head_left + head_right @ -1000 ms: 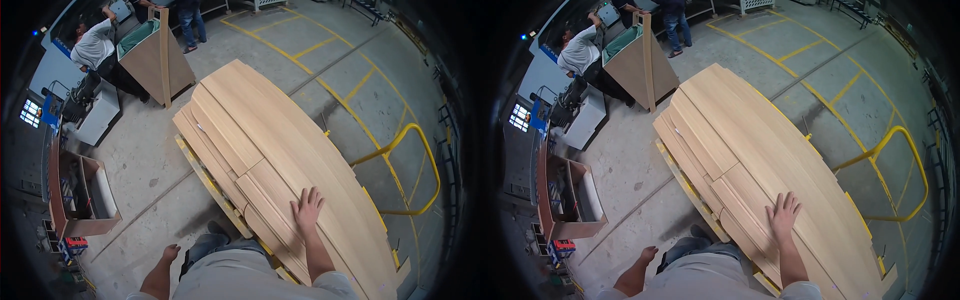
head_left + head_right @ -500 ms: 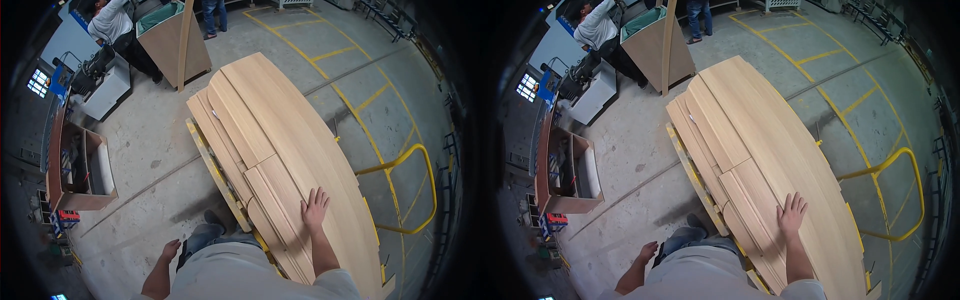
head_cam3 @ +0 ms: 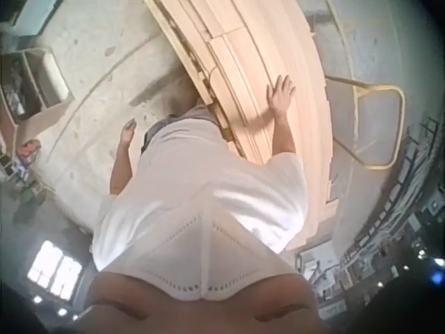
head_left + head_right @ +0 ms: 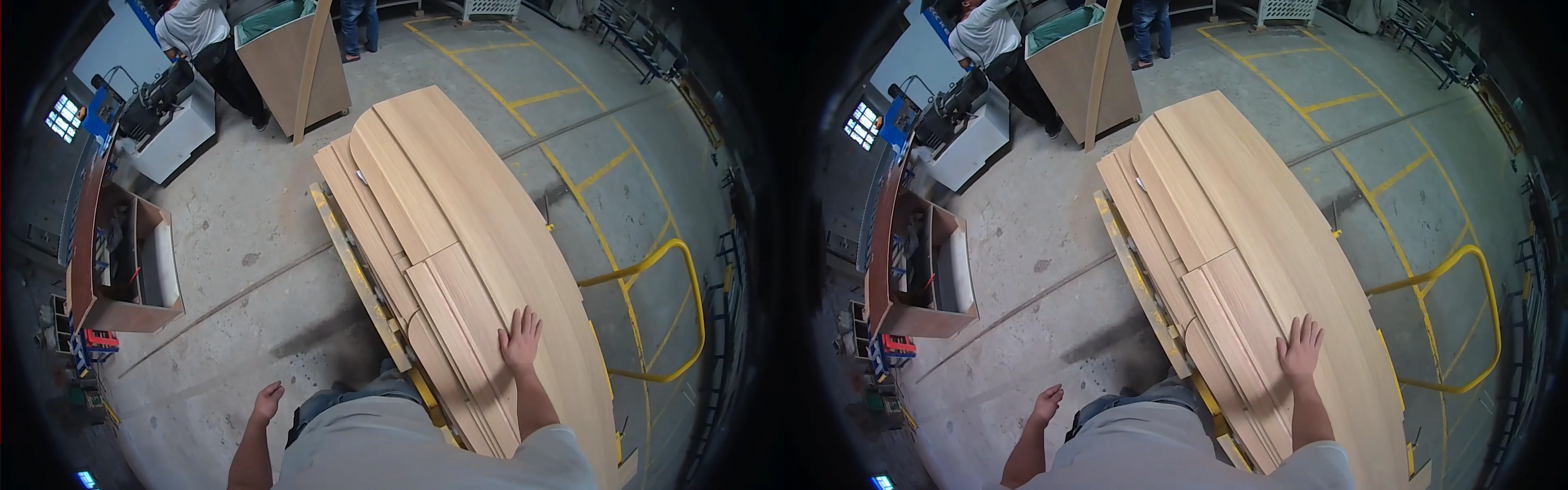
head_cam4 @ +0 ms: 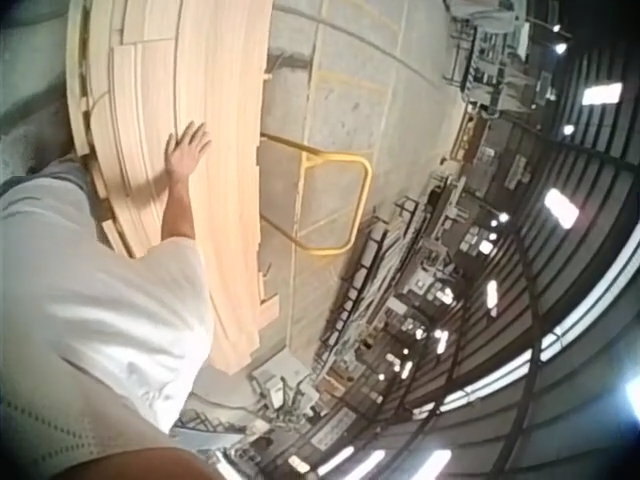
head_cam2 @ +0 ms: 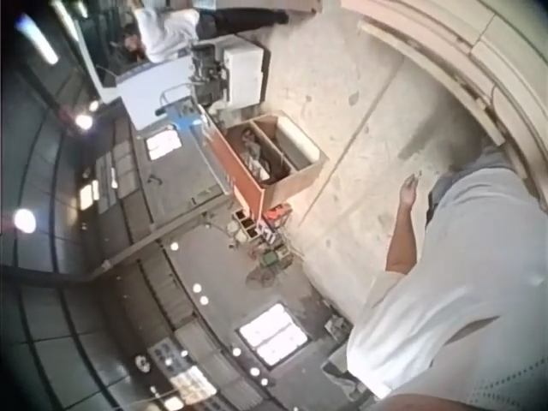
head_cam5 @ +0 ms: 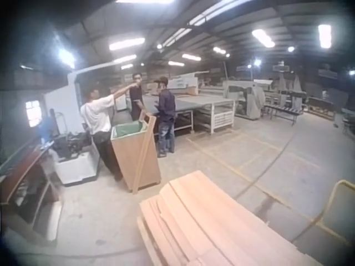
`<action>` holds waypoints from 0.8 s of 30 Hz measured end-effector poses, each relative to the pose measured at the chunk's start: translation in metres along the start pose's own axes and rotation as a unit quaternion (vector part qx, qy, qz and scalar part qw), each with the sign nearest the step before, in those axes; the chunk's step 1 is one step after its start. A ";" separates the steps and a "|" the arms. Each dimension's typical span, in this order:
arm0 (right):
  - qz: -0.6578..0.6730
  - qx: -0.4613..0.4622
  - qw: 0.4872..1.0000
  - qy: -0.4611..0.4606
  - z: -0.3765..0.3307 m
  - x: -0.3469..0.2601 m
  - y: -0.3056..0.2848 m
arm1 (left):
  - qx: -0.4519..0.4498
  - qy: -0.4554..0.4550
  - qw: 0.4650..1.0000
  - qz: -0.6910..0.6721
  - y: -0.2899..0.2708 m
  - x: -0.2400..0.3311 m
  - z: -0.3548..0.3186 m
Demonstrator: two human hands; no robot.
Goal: Processing wooden panels through an edge-banding machine and stacking them onto a cart.
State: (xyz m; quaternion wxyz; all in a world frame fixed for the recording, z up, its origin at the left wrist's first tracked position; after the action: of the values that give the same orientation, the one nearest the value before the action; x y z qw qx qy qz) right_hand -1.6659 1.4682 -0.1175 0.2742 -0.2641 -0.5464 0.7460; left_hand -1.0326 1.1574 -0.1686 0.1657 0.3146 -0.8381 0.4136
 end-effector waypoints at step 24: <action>0.061 -0.003 0.936 0.347 -0.337 -0.024 -0.082 | -0.306 -0.061 0.950 -0.024 -0.053 -0.261 0.012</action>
State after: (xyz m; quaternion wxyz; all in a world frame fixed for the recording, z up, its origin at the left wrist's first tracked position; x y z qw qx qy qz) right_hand -1.4053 1.6986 -0.1258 0.4000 -0.5398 -0.4027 0.6216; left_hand -0.8029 1.2248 -0.2851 0.2123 0.2934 -0.9253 0.1126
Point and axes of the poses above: each hand's wrist, its own z-axis towards the middle knuckle, its own y-axis out of the palm, x = y × z, the point moved 9 cm from there along z, towards the middle knuckle, and after that the axes turned 11 degrees about x, right-handed, at the moved point
